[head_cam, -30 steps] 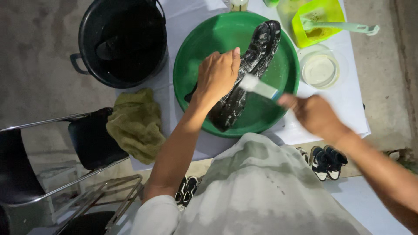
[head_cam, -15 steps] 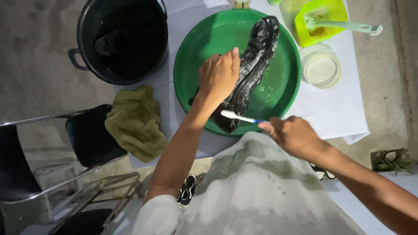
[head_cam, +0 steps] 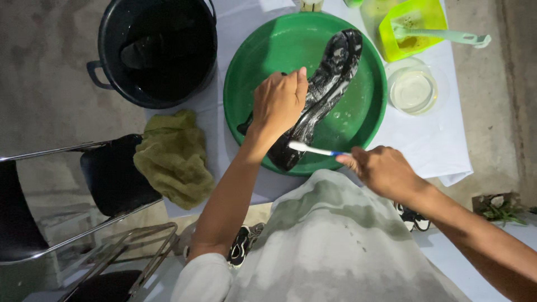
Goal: The person scrubs a black shoe with a toothbrush and cleaning paste inside a green basin on a table.
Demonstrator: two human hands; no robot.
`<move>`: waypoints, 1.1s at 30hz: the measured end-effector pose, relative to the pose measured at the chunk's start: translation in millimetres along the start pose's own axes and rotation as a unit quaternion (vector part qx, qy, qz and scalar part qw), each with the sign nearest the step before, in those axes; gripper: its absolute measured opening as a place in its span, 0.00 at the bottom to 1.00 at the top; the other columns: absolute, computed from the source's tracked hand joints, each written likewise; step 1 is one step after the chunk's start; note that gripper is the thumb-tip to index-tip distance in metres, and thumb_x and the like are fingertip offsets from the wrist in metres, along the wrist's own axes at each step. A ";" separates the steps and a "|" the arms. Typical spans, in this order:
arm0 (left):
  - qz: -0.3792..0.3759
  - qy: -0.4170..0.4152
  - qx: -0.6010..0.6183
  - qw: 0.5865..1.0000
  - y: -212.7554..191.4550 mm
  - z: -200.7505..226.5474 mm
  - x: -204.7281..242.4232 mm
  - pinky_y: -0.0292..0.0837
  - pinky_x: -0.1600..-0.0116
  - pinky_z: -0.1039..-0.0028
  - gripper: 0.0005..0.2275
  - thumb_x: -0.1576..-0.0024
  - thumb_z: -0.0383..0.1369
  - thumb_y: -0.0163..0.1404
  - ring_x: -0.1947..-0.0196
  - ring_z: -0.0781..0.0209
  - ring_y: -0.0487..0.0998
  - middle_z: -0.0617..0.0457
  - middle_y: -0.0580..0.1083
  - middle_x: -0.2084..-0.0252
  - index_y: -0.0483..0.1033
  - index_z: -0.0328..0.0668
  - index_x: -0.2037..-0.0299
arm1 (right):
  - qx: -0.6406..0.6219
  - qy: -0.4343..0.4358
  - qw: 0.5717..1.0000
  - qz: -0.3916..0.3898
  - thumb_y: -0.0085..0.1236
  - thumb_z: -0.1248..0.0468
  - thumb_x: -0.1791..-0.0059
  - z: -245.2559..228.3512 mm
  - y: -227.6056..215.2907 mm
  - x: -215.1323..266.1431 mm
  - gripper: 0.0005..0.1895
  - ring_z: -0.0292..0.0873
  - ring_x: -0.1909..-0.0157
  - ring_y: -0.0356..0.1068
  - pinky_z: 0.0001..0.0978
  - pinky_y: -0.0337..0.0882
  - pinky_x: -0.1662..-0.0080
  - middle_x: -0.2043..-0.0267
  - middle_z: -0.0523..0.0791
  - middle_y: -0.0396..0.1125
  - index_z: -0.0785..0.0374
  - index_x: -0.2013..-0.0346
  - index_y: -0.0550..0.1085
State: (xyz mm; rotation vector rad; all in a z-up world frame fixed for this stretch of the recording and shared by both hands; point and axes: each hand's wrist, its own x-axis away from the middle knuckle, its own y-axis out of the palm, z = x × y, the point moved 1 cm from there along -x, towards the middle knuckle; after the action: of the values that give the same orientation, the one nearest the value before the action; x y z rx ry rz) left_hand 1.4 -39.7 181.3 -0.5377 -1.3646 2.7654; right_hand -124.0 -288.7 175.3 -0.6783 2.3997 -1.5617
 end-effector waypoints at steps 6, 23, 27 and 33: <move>0.011 0.061 0.024 0.998 -8.1 -2.4 5.8 0.70 0.67 0.49 0.17 0.33 0.38 0.43 0.74 0.37 0.75 0.35 0.72 0.76 0.78 0.41 0.71 | 0.050 0.100 0.988 0.103 0.46 0.48 0.36 62.7 -42.6 -27.8 0.29 0.63 0.75 0.66 0.52 0.66 0.70 0.78 0.57 0.65 0.65 0.73 0.73; 0.023 0.107 0.008 0.994 -23.9 6.2 18.7 0.69 0.64 0.52 0.14 0.35 0.35 0.47 0.72 0.42 0.74 0.43 0.71 0.77 0.74 0.40 0.74 | 0.005 0.181 0.982 0.056 0.40 0.47 0.38 49.7 -70.6 -17.3 0.33 0.66 0.76 0.65 0.54 0.66 0.69 0.81 0.59 0.63 0.68 0.77 0.71; 0.001 0.098 0.010 0.995 -20.1 4.0 21.7 0.70 0.65 0.53 0.14 0.35 0.34 0.47 0.74 0.43 0.73 0.43 0.70 0.78 0.75 0.41 0.74 | 0.028 0.103 0.994 0.016 0.46 0.47 0.43 26.1 -46.4 -6.8 0.28 0.65 0.78 0.67 0.55 0.67 0.72 0.82 0.59 0.65 0.65 0.76 0.76; 0.008 0.112 0.010 0.994 -18.3 -3.7 26.6 0.70 0.62 0.54 0.14 0.35 0.34 0.47 0.70 0.43 0.74 0.45 0.72 0.77 0.74 0.41 0.75 | 0.053 0.164 0.984 0.036 0.44 0.48 0.38 57.3 -52.0 -19.8 0.32 0.66 0.73 0.68 0.56 0.68 0.67 0.77 0.59 0.67 0.67 0.77 0.75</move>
State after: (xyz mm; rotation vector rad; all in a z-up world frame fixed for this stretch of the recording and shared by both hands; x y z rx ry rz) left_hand -25.1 -21.4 185.4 -0.8330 -1.2863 2.6292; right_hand -69.7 -343.2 196.4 -0.3309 2.5044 -1.8805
